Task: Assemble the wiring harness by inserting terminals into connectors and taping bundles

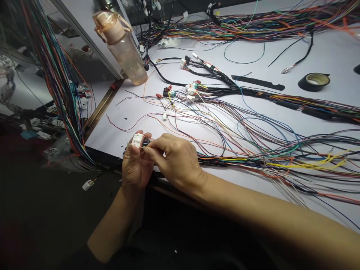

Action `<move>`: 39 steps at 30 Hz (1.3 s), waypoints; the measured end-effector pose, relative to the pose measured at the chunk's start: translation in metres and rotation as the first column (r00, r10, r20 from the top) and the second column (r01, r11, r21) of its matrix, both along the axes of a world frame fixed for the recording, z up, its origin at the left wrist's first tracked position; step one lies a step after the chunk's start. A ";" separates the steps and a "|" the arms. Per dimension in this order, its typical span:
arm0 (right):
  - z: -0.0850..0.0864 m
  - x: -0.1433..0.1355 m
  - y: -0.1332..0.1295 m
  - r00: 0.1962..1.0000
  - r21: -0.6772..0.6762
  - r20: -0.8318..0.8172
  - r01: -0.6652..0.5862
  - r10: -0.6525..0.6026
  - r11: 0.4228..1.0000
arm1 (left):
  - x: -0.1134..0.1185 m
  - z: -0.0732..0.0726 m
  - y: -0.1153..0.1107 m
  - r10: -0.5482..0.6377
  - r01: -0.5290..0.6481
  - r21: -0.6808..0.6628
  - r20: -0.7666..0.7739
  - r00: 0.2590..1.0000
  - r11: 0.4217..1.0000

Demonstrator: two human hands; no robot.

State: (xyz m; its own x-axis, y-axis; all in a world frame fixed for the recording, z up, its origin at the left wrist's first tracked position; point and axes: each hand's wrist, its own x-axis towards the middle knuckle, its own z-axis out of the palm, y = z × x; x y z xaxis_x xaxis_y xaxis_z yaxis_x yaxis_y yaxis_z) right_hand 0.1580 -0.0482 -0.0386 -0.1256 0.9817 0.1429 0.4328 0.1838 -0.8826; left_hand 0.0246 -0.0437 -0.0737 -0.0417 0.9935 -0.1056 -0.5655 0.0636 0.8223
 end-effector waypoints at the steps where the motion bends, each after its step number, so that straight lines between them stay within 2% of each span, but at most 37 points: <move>1: -0.002 0.000 0.000 1.000 0.058 0.024 0.004 -0.005 0.998 | 0.000 0.000 0.000 0.002 -0.002 -0.001 -0.004 1.000 1.000; 6: -0.007 -0.002 -0.003 0.993 0.200 0.115 0.016 -0.040 0.980 | 0.000 0.000 0.000 0.012 -0.012 0.001 -0.018 1.000 1.000; 9: -0.004 -0.002 -0.004 0.987 0.212 0.153 0.007 -0.040 0.977 | 0.000 -0.001 0.000 0.014 -0.014 0.020 -0.021 1.000 1.000; 12: 0.003 0.001 -0.002 0.998 0.030 0.039 -0.041 0.040 0.999 | 0.000 -0.002 0.000 -0.007 0.008 0.036 -0.019 1.000 0.999; 15: 0.010 0.005 0.000 0.979 -0.197 -0.175 -0.138 0.104 0.971 | 0.000 -0.002 -0.001 -0.027 0.028 0.038 -0.025 0.999 0.999; 18: 0.012 0.007 0.001 0.966 -0.251 -0.237 -0.162 0.101 0.954 | 0.000 -0.002 -0.001 -0.032 0.033 0.039 -0.028 0.999 0.999; 20: 0.010 0.007 0.001 0.984 -0.204 -0.172 -0.092 0.057 0.975 | 0.000 -0.003 0.000 -0.032 0.033 0.043 -0.027 0.999 0.999; 23: 0.004 0.006 0.000 0.997 -0.038 -0.073 0.028 -0.031 0.999 | 0.000 -0.003 0.001 -0.033 0.035 0.056 -0.031 0.999 0.998; 25: 0.000 0.006 -0.001 0.998 0.051 -0.035 0.056 -0.055 0.997 | 0.000 -0.003 0.001 -0.034 0.036 0.067 -0.032 0.999 0.997; 30: -0.002 0.006 -0.001 0.999 0.108 0.024 0.046 -0.049 0.993 | -0.001 -0.004 0.000 -0.036 0.039 0.072 -0.046 0.998 0.997; 36: 0.001 0.005 -0.001 0.999 0.154 0.034 -0.043 0.038 0.987 | -0.002 -0.003 0.000 -0.050 0.052 0.034 -0.051 0.997 0.998; 39: -0.001 0.006 -0.003 0.999 0.152 0.011 -0.049 0.048 0.987 | -0.002 -0.002 0.000 -0.053 0.054 0.014 -0.054 0.997 0.998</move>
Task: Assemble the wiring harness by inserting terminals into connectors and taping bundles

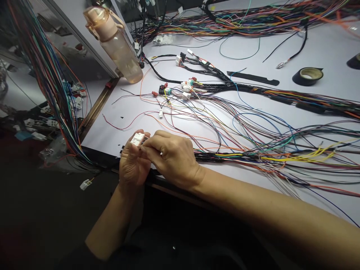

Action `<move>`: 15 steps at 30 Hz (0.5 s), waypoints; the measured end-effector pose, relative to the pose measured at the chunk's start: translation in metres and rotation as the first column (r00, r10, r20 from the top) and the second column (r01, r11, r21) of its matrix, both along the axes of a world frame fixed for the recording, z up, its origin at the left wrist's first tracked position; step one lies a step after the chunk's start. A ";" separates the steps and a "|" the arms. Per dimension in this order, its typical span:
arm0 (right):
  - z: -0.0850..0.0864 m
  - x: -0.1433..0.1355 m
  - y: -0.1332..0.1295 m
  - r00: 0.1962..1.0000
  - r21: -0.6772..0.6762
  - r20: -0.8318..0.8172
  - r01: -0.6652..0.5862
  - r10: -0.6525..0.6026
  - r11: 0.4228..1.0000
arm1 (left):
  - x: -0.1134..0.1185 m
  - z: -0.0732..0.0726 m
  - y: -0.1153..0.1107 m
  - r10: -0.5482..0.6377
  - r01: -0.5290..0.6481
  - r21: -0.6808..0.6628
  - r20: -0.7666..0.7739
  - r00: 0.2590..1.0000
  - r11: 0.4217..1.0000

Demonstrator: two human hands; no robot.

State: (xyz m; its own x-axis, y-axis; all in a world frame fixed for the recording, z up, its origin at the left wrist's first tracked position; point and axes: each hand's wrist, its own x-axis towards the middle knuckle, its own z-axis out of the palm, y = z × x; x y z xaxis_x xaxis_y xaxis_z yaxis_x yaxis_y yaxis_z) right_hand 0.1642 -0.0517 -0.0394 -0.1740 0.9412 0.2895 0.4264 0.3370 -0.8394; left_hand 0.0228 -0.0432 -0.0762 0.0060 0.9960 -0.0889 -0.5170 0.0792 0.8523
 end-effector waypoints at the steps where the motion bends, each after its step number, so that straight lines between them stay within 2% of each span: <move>1: -0.001 0.001 -0.002 1.000 -0.015 -0.021 0.007 -0.008 1.000 | 0.000 0.000 0.000 0.002 -0.002 -0.001 0.000 1.000 1.000; 7: 0.001 0.002 -0.007 0.980 -0.247 -0.184 0.022 -0.070 0.969 | 0.002 0.000 -0.002 -0.017 0.017 -0.005 -0.004 1.000 1.000; 12: 0.002 0.001 -0.006 0.989 -0.167 -0.142 0.027 -0.051 0.986 | 0.002 0.000 -0.001 -0.044 0.044 -0.023 0.010 0.999 0.999; 15: 0.001 0.003 -0.008 0.982 -0.216 -0.178 0.029 -0.068 0.976 | 0.002 0.000 -0.002 -0.068 0.068 -0.003 -0.002 0.998 0.998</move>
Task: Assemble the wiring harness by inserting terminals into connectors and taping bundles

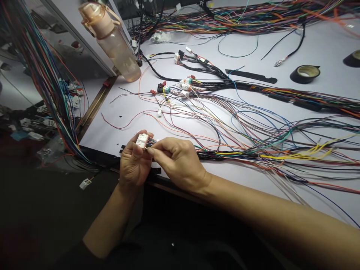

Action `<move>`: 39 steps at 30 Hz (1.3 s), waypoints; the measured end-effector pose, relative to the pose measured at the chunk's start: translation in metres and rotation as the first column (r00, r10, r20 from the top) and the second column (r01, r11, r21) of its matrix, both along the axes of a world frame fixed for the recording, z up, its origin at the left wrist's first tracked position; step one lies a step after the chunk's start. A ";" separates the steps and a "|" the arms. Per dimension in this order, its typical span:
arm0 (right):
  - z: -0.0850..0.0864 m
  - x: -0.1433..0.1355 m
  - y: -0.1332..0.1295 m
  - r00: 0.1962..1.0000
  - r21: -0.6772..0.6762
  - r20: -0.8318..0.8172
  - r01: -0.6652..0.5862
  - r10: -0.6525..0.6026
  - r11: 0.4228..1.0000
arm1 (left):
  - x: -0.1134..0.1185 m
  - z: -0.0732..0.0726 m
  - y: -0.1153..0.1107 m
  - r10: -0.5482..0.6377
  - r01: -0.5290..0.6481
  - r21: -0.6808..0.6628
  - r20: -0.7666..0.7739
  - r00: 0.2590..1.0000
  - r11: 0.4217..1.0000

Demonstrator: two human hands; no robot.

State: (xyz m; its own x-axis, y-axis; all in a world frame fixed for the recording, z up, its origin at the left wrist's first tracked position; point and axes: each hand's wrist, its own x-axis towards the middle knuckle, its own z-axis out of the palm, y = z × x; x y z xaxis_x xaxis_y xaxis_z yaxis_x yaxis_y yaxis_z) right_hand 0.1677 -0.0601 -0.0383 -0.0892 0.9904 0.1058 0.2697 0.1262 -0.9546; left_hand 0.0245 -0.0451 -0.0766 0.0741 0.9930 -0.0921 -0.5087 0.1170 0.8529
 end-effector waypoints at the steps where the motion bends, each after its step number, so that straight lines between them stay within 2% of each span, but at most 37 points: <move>1: 0.000 0.001 -0.001 1.000 -0.030 -0.016 0.006 -0.007 1.000 | 0.000 0.000 0.000 -0.005 0.005 0.005 -0.005 1.000 1.000; 4: -0.001 0.002 -0.002 1.000 -0.038 -0.012 0.011 -0.012 0.999 | 0.001 0.000 0.000 0.010 -0.010 -0.004 -0.001 1.000 1.000; 11: -0.004 0.005 0.003 0.980 0.219 0.197 -0.019 -0.026 0.976 | 0.001 0.002 0.002 -0.005 0.004 0.020 0.022 1.000 1.000; 16: -0.006 0.005 0.002 0.983 0.256 0.183 -0.051 0.004 0.965 | 0.001 0.002 0.002 -0.021 0.021 -0.002 0.034 0.999 1.000; 19: -0.005 0.006 -0.004 0.996 0.177 0.092 -0.024 0.007 0.984 | 0.001 0.002 0.000 -0.032 0.032 0.031 0.014 0.999 0.999; 23: -0.003 0.005 -0.012 0.993 -0.075 -0.112 0.028 -0.036 0.997 | 0.002 0.002 -0.002 -0.054 0.054 0.058 -0.017 0.998 0.997; 25: -0.003 0.005 -0.013 0.992 -0.096 -0.119 0.029 -0.041 0.995 | 0.003 0.002 -0.001 -0.039 0.040 0.044 -0.024 0.999 0.998; 31: -0.007 0.006 -0.008 0.992 0.191 0.091 0.071 -0.090 0.979 | 0.003 0.002 0.002 -0.010 0.010 0.006 -0.006 1.000 1.000; 39: -0.010 0.004 -0.007 0.978 0.248 0.168 0.078 -0.122 0.966 | 0.004 0.002 0.001 -0.012 0.012 -0.016 0.006 1.000 1.000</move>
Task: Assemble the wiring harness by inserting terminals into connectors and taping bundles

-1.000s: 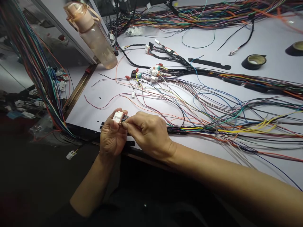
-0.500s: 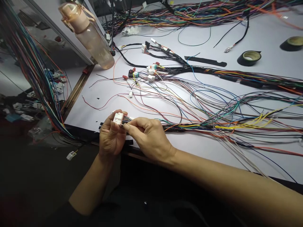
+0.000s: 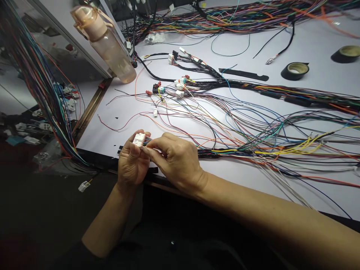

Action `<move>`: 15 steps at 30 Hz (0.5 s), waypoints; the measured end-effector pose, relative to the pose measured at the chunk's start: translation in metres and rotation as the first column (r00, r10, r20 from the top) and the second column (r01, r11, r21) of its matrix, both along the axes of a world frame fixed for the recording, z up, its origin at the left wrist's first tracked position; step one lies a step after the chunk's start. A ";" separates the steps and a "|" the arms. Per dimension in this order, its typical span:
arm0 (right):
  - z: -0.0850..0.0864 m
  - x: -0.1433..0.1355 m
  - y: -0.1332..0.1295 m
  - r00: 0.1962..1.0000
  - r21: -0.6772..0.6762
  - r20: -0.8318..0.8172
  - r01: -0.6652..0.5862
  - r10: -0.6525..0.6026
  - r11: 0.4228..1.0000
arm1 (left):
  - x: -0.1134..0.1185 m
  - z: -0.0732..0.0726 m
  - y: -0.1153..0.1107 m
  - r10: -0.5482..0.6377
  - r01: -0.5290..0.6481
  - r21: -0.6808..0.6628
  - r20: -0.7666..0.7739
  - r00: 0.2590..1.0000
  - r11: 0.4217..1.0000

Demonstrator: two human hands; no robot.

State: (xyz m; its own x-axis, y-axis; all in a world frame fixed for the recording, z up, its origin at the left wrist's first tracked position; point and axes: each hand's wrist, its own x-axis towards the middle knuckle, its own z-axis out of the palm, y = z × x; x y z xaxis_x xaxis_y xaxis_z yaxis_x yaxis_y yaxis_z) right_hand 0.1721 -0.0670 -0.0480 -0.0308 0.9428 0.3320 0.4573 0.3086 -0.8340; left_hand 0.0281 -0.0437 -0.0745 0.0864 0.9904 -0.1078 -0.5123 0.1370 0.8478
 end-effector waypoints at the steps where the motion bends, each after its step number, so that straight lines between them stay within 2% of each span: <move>1: 0.000 -0.001 0.000 1.000 -0.006 0.009 -0.013 0.013 1.000 | 0.000 0.000 0.000 -0.002 0.002 0.004 0.000 1.000 1.000; 9: -0.002 -0.005 0.003 0.995 0.028 -0.035 -0.088 0.089 0.996 | -0.003 0.000 0.000 -0.037 0.037 0.010 -0.004 0.999 0.999; 15: -0.002 -0.001 -0.004 0.987 0.002 -0.152 -0.056 0.055 0.998 | -0.001 0.000 -0.001 -0.060 0.060 0.035 -0.011 0.998 0.998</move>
State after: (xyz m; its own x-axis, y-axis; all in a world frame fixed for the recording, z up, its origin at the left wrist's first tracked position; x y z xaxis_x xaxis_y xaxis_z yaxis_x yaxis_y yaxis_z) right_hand 0.1715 -0.0714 -0.0503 -0.0326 0.9417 0.3348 0.3073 0.3282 -0.8932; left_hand 0.0269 -0.0450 -0.0748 0.1449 0.9866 -0.0745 -0.4953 0.1375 0.8578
